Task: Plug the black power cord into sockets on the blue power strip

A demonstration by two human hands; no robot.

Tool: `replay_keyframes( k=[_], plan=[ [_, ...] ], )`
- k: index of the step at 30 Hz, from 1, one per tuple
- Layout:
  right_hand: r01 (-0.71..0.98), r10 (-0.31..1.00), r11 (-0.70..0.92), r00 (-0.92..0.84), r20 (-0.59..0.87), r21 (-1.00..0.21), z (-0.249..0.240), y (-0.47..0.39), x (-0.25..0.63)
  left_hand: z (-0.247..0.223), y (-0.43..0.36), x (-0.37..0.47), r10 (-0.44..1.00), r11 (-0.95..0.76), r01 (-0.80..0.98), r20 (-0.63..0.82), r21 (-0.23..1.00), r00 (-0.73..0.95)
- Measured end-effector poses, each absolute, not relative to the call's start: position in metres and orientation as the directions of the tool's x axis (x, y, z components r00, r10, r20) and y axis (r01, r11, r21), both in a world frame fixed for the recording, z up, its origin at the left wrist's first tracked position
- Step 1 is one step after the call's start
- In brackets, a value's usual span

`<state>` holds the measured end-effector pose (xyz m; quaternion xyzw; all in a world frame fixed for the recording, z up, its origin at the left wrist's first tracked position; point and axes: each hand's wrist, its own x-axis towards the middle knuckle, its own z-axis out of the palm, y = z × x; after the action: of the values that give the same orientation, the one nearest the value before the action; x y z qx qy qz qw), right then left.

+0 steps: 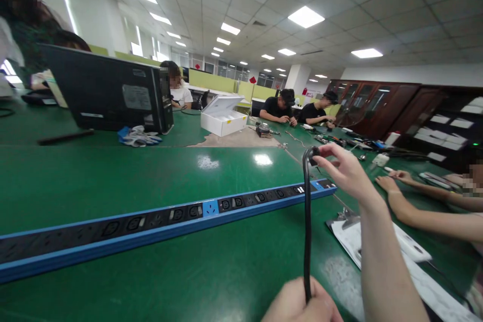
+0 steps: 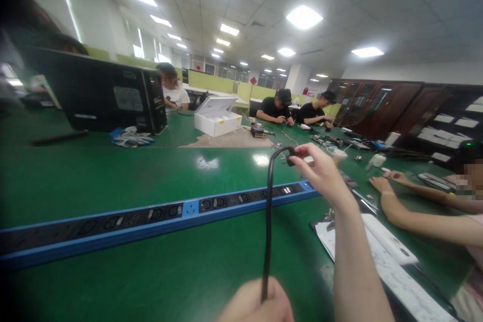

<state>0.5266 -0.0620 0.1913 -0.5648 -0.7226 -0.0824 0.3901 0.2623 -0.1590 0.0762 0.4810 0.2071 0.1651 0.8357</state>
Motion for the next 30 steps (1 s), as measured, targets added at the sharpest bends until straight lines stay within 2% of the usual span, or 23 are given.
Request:
replay_keyframes(
  k=[3,5,9,12,18,21,23,25,27,30],
  plan=[
    [0.912,0.692,0.216,0.108,0.713,-0.349,0.184,-0.056,0.562,0.119,-0.130,0.227,0.620,0.533,-0.331,-0.093,0.779,0.779],
    [0.930,0.683,0.157,0.141,0.716,-0.333,0.178,-0.051,0.578,0.146,-0.106,0.200,0.752,0.437,-0.485,-0.012,0.758,0.659],
    [0.953,0.683,0.135,0.107,0.722,-0.270,0.172,-0.045,0.589,0.159,-0.076,0.170,0.815,0.338,-0.525,0.037,0.781,0.579],
    [0.953,0.706,0.133,0.101,0.701,-0.272,0.169,-0.043,0.592,0.148,-0.070,0.170,0.795,0.306,-0.458,0.040,0.834,0.605],
    [0.950,0.850,0.063,0.109,0.516,-0.304,0.146,-0.038,0.624,0.142,-0.080,0.173,0.683,0.255,-0.260,0.017,0.931,0.730],
    [0.963,0.856,-0.052,0.179,0.485,-0.264,0.126,-0.030,0.651,0.139,-0.086,0.170,0.651,0.025,-0.017,-0.003,1.000,0.759],
    [0.966,0.866,-0.136,0.223,0.448,-0.219,0.116,-0.024,0.670,0.136,-0.089,0.167,0.688,-0.230,0.162,0.042,0.960,0.725],
    [0.968,0.886,-0.208,0.247,0.392,-0.141,0.110,-0.020,0.687,0.136,-0.090,0.163,0.720,-0.433,0.287,0.136,0.855,0.681],
    [0.965,0.904,-0.256,0.262,0.337,-0.063,0.109,-0.016,0.700,0.140,-0.088,0.157,0.729,-0.527,0.346,0.204,0.776,0.653],
    [0.963,0.932,-0.270,0.266,0.245,-0.015,0.107,-0.009,0.707,0.148,-0.085,0.146,0.721,-0.577,0.410,0.205,0.707,0.661]
  ],
)
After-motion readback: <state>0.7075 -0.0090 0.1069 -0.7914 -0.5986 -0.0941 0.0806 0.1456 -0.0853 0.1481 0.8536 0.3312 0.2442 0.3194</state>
